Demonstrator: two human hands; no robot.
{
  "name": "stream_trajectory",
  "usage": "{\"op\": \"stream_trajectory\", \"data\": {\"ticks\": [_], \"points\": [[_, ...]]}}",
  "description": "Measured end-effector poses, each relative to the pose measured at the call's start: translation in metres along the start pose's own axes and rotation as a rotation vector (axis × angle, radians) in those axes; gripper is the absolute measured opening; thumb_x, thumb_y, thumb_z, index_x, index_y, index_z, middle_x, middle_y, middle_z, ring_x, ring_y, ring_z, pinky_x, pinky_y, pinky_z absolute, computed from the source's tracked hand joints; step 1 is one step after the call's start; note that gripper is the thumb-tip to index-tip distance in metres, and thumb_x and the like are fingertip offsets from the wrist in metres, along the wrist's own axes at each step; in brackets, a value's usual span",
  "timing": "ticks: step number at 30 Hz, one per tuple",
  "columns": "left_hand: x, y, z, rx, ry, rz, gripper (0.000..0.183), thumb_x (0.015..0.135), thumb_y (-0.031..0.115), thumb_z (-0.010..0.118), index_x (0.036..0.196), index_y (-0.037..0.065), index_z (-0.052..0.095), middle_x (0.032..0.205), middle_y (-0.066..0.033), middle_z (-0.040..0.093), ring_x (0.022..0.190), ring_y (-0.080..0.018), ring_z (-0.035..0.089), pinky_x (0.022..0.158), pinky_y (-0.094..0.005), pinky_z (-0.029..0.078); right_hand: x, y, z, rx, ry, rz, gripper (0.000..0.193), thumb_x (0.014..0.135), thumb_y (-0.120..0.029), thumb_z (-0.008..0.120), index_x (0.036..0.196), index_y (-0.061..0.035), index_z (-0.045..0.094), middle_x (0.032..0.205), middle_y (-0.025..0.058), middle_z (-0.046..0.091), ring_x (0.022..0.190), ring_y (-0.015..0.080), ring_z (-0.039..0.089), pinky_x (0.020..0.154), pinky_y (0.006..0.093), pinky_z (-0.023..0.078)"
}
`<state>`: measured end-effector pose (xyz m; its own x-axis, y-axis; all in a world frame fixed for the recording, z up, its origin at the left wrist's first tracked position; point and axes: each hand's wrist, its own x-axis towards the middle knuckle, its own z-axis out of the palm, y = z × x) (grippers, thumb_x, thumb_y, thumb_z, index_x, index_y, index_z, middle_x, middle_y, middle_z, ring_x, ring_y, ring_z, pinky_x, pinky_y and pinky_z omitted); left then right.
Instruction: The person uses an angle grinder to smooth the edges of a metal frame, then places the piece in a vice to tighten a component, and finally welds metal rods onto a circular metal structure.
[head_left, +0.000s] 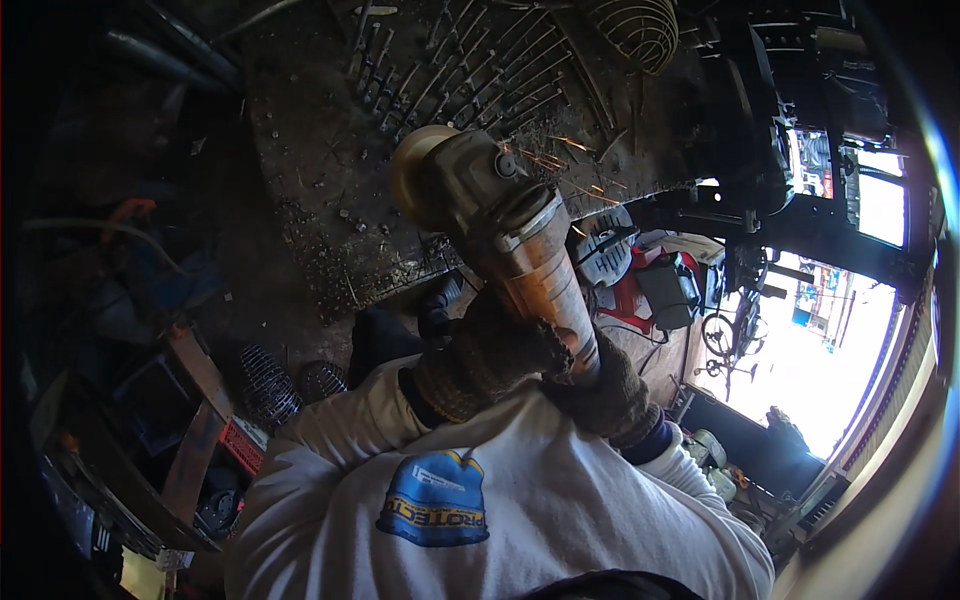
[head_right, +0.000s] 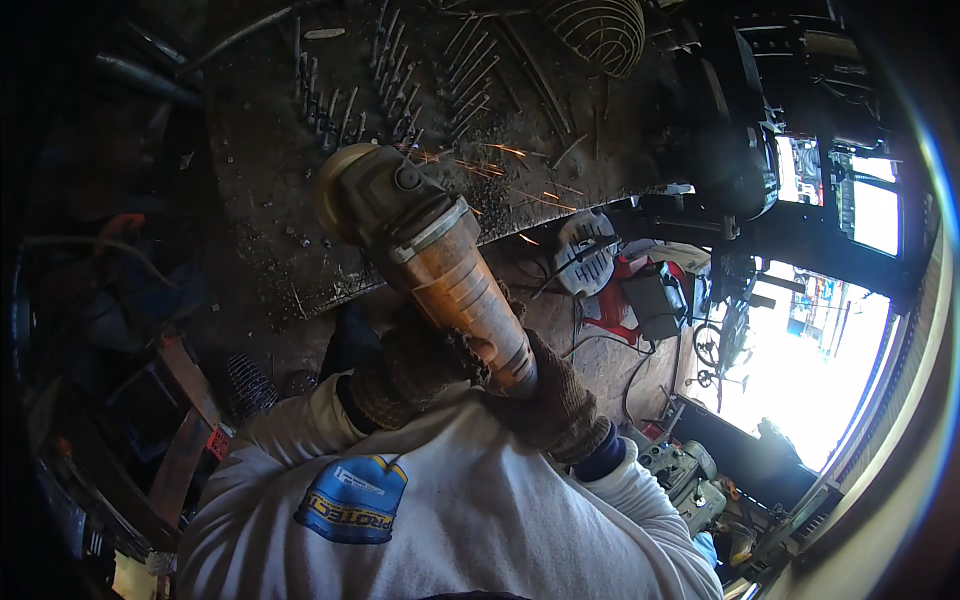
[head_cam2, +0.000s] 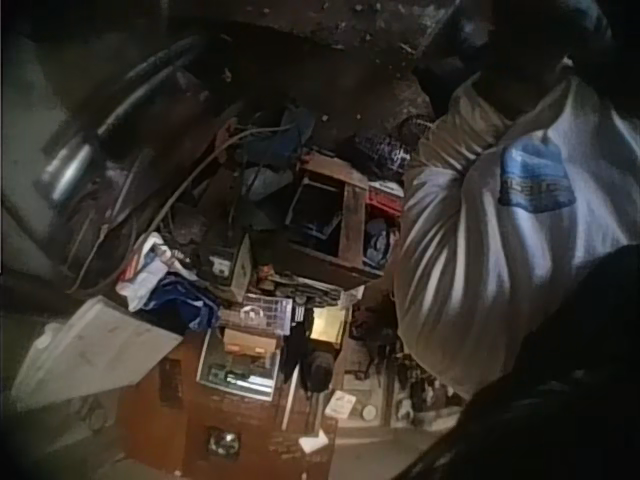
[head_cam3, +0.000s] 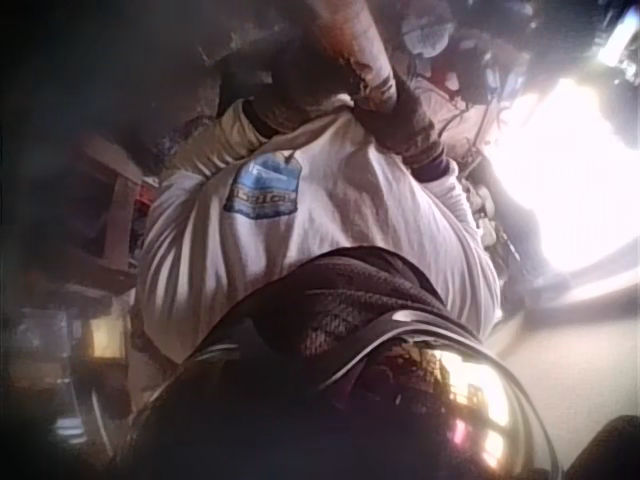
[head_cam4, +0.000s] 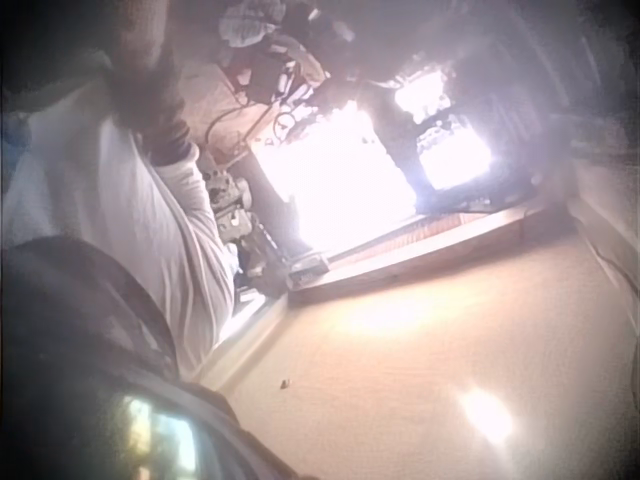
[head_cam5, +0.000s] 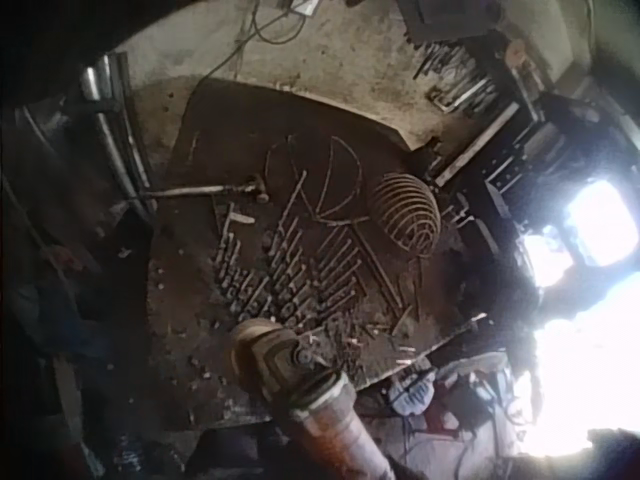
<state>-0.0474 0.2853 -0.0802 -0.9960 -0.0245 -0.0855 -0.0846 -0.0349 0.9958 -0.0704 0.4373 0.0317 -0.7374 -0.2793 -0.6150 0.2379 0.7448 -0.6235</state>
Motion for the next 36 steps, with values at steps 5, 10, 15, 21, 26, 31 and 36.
{"op": "stream_trajectory", "data": {"ticks": [5, 10, 15, 21, 26, 31, 36], "points": [[0.004, -0.009, -0.005, 0.526, 0.261, 0.676, 0.066, 0.069, 0.034, 0.083, 0.12, 0.001, 0.055, 0.102, -0.0161, 0.063, 0.092, -0.0328, 0.066, 0.083, -0.0419, 0.056, -0.001, -0.008, 0.003, -0.006, 0.003, 0.0, 0.063, 0.077, -0.015, 0.082, 0.131, -0.0039, 0.05, 0.117, 0.0109, 0.064, 0.106, 0.0189, 0.062, 0.093, 0.0359, 0.05], [-0.002, -0.004, -0.007, 0.297, 0.141, 0.315, 0.078, 0.07, 0.036, 0.083, 0.128, -0.001, 0.047, 0.108, -0.0167, 0.061, 0.092, -0.034, 0.066, 0.084, -0.0431, 0.056, -0.002, -0.017, 0.004, -0.028, 0.019, -0.005, 0.06, 0.078, -0.013, 0.081, 0.13, -0.0042, 0.052, 0.118, 0.0108, 0.064, 0.107, 0.0207, 0.063, 0.094, 0.0359, 0.049], [0.004, 0.006, -0.015, -0.028, 0.034, 0.111, 0.079, 0.068, 0.031, 0.083, 0.13, 0.0, 0.045, 0.114, -0.0172, 0.06, 0.1, -0.0309, 0.065, 0.088, -0.0416, 0.055, -0.002, -0.011, 0.006, 0.018, 0.032, -0.027, 0.061, 0.077, -0.012, 0.081, 0.13, -0.004, 0.052, 0.119, 0.0107, 0.064, 0.109, 0.0194, 0.062, 0.096, 0.0364, 0.049], [0.0, -0.013, -0.006, 0.347, 0.09, 0.395, 0.078, 0.068, 0.029, 0.083, 0.13, 0.001, 0.046, 0.116, -0.0177, 0.06, 0.102, -0.0282, 0.065, 0.088, -0.0413, 0.055, 0.0, -0.007, 0.003, 0.004, 0.001, -0.016, 0.065, 0.076, -0.013, 0.083, 0.131, -0.0029, 0.05, 0.118, 0.0111, 0.063, 0.11, 0.0187, 0.059, 0.096, 0.0372, 0.047], [-0.005, -0.023, -0.001, 0.44, 0.231, 0.563, 0.078, 0.066, 0.031, 0.084, 0.128, 0.001, 0.047, 0.11, -0.0169, 0.063, 0.098, -0.0276, 0.067, 0.086, -0.0415, 0.056, -0.001, -0.01, 0.005, 0.037, 0.001, -0.035, 0.065, 0.077, -0.012, 0.081, 0.132, -0.0023, 0.048, 0.119, 0.0112, 0.062, 0.11, 0.0183, 0.059, 0.096, 0.0363, 0.047], [0.004, 0.001, -0.014, 0.048, -0.054, 0.013, 0.078, 0.066, 0.03, 0.085, 0.128, 0.001, 0.047, 0.11, -0.0162, 0.064, 0.097, -0.0271, 0.067, 0.086, -0.0396, 0.056, 0.0, -0.01, 0.006, 0.065, 0.001, -0.052, 0.064, 0.078, -0.01, 0.079, 0.133, -0.0017, 0.047, 0.121, 0.0115, 0.06, 0.109, 0.0179, 0.059, 0.095, 0.0358, 0.048], [-0.002, -0.019, 0.001, 0.404, 0.194, 0.545, 0.075, 0.068, 0.024, 0.083, 0.128, 0.0, 0.047, 0.11, -0.0162, 0.063, 0.098, -0.0263, 0.067, 0.086, -0.0388, 0.056, 0.002, -0.015, 0.007, 0.02, 0.019, -0.013, 0.059, 0.078, -0.013, 0.079, 0.128, -0.0029, 0.051, 0.114, 0.0108, 0.063, 0.105, 0.0175, 0.06, 0.092, 0.0364, 0.048]]}}
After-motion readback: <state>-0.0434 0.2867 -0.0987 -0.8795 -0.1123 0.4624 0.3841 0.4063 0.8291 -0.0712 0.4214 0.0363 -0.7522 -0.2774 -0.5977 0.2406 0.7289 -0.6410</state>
